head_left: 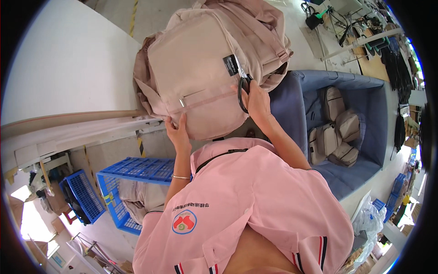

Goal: Trimming loose threads from backpacks using scissors.

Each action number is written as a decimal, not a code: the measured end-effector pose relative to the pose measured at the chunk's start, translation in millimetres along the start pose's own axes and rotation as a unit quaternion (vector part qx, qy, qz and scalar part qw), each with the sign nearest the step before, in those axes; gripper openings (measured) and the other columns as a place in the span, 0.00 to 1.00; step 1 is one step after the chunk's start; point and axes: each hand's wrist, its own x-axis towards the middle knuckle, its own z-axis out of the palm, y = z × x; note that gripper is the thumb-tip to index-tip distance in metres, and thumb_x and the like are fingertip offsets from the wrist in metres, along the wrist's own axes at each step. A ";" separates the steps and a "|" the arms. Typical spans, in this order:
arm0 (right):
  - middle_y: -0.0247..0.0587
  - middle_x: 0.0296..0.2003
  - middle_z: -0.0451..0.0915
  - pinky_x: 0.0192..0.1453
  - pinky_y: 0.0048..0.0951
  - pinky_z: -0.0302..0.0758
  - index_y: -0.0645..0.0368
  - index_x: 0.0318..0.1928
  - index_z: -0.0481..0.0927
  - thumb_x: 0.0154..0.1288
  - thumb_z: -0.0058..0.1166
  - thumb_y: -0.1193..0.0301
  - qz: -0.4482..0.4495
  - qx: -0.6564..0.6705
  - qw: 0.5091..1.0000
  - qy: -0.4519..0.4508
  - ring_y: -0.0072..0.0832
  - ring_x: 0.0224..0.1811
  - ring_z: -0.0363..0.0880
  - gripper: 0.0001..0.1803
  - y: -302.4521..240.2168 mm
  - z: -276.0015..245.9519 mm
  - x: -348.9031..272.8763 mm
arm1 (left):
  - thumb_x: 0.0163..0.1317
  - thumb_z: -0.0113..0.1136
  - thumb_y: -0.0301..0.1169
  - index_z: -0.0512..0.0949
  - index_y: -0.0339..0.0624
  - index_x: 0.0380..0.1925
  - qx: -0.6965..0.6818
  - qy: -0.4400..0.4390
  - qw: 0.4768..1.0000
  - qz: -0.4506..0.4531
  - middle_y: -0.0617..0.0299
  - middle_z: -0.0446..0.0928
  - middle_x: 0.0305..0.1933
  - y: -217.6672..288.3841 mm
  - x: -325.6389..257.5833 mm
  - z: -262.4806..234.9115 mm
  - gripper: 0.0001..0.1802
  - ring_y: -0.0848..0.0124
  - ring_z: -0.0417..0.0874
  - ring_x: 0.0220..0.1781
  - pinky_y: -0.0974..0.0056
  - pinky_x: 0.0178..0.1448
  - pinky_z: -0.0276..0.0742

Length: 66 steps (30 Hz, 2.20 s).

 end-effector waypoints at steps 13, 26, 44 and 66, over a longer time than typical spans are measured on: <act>0.59 0.24 0.78 0.36 0.51 0.72 0.67 0.31 0.71 0.64 0.58 0.41 -0.032 0.043 0.996 0.069 0.60 0.32 0.79 0.35 -13.7 -14.9 63.4 | 0.68 0.63 0.31 0.77 0.34 0.49 -0.266 0.014 0.952 -0.149 0.64 0.79 0.46 27.5 8.3 -2.4 0.14 0.76 0.76 0.46 0.69 0.52 0.72; 0.28 0.26 0.71 0.24 0.20 0.73 0.61 0.44 0.76 0.74 0.52 0.67 -0.005 0.492 0.870 0.031 0.14 0.23 0.69 0.09 84.9 -34.5 9.5 | 0.64 0.65 0.24 0.85 0.38 0.39 0.109 0.068 0.901 0.414 0.68 0.81 0.37 234.3 -26.6 -89.6 0.05 0.79 0.77 0.41 0.72 0.48 0.74; 0.47 0.38 0.73 0.39 0.42 0.74 0.63 0.43 0.71 0.52 0.72 0.50 -0.257 0.018 0.965 -0.044 0.46 0.38 0.77 0.33 -1.8 -114.2 -12.1 | 0.61 0.63 0.28 0.84 0.41 0.33 0.326 -0.343 0.662 0.581 0.64 0.81 0.30 294.6 69.0 40.4 0.05 0.68 0.78 0.43 0.62 0.67 0.61; 0.46 0.35 0.78 0.37 0.42 0.76 0.64 0.42 0.75 0.53 0.69 0.44 -0.203 -0.058 0.972 -0.104 0.46 0.35 0.81 0.35 -29.1 -87.5 -14.6 | 0.62 0.64 0.28 0.85 0.43 0.35 0.239 -0.425 0.732 0.476 0.70 0.81 0.33 268.0 111.0 43.4 0.04 0.73 0.73 0.40 0.67 0.50 0.70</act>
